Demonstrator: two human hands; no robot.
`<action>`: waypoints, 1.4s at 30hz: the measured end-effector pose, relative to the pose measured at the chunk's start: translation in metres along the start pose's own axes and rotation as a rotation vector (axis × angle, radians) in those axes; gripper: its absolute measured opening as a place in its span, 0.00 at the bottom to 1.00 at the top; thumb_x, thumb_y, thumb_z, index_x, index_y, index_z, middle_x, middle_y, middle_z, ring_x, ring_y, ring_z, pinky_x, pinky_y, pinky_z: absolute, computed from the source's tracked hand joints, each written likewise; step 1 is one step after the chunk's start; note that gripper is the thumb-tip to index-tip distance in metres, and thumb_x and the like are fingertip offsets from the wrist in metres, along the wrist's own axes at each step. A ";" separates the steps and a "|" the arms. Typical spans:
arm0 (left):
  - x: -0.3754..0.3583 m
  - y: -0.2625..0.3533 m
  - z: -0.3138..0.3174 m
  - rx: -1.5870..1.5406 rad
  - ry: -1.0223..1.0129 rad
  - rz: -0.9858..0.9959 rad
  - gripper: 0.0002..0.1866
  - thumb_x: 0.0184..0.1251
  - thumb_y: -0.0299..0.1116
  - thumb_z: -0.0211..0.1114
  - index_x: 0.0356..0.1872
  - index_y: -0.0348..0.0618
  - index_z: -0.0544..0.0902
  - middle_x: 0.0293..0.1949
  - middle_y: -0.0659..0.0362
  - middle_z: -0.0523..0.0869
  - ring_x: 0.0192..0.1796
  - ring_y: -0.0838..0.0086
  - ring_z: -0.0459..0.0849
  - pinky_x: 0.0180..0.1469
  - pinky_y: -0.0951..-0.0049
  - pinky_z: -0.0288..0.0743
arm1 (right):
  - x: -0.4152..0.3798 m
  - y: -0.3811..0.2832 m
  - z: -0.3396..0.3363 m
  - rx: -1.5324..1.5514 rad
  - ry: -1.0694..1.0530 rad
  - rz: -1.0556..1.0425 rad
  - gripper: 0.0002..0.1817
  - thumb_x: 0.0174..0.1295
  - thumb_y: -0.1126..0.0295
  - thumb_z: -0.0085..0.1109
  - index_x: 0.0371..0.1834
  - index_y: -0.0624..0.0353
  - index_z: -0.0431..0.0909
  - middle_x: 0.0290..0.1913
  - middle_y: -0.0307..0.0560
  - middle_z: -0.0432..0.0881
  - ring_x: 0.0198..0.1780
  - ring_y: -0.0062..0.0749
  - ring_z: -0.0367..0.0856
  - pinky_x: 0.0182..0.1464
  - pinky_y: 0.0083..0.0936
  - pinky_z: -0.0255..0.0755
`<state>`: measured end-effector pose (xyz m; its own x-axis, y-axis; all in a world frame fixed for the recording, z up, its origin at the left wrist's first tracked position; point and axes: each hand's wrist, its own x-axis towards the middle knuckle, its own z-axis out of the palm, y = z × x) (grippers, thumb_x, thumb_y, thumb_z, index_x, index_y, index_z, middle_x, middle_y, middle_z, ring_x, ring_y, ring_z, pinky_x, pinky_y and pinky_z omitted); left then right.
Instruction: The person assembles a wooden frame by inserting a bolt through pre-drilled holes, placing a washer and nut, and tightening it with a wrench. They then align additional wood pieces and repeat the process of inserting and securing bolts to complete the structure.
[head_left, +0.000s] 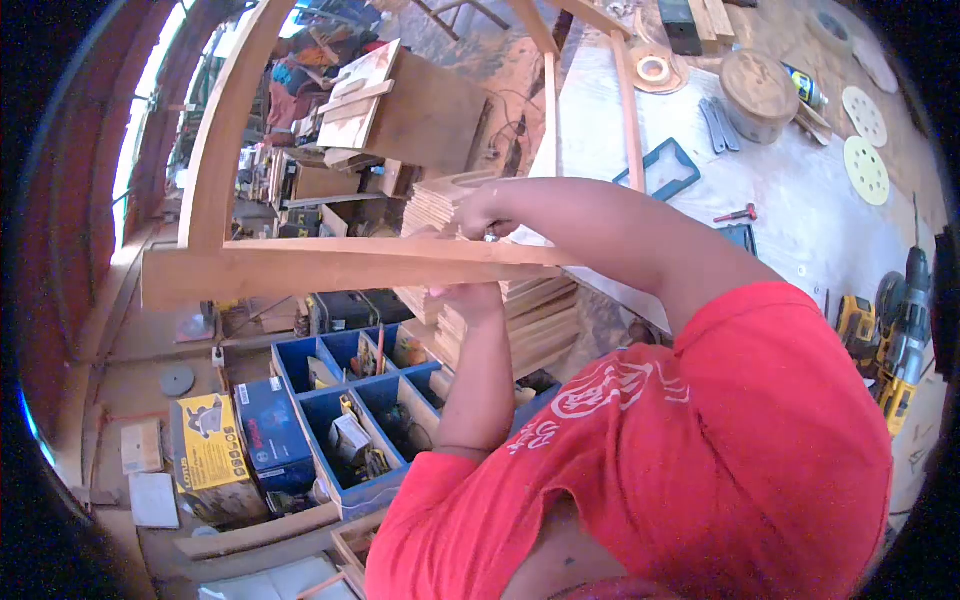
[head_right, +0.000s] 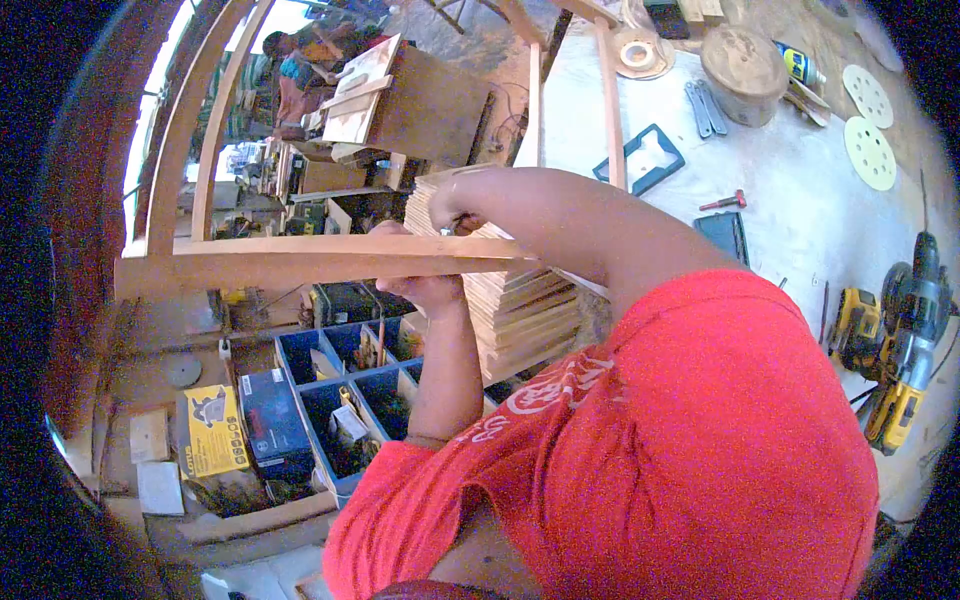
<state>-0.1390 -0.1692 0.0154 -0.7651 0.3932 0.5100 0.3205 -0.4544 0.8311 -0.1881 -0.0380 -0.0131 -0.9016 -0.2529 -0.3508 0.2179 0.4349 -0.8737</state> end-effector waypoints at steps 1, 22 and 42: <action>-0.001 0.011 0.020 0.301 0.034 0.058 0.43 0.49 0.79 0.50 0.44 0.43 0.65 0.40 0.61 0.67 0.46 0.74 0.69 0.53 0.68 0.64 | -0.014 -0.007 -0.002 0.041 0.034 0.017 0.19 0.51 0.59 0.61 0.41 0.62 0.81 0.30 0.46 0.81 0.26 0.34 0.76 0.29 0.33 0.72; 0.001 -0.001 0.018 0.235 0.002 0.136 0.50 0.44 0.82 0.50 0.47 0.38 0.67 0.37 0.58 0.73 0.38 0.74 0.75 0.39 0.72 0.72 | -0.126 0.069 0.025 0.335 0.283 -0.274 0.28 0.72 0.48 0.34 0.38 0.61 0.78 0.15 0.32 0.67 0.18 0.19 0.62 0.24 0.21 0.61; 0.007 -0.004 0.019 0.222 -0.057 0.245 0.53 0.50 0.75 0.54 0.57 0.27 0.62 0.52 0.47 0.73 0.55 0.63 0.74 0.56 0.66 0.67 | -0.180 0.033 0.014 -0.151 0.511 -0.406 0.23 0.69 0.52 0.43 0.30 0.60 0.78 0.21 0.39 0.73 0.24 0.26 0.70 0.31 0.25 0.68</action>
<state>-0.1356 -0.1496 0.0198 -0.6199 0.3404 0.7070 0.6098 -0.3582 0.7070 -0.0138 0.0095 0.0168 -0.9728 0.0030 0.2316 -0.1968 0.5167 -0.8332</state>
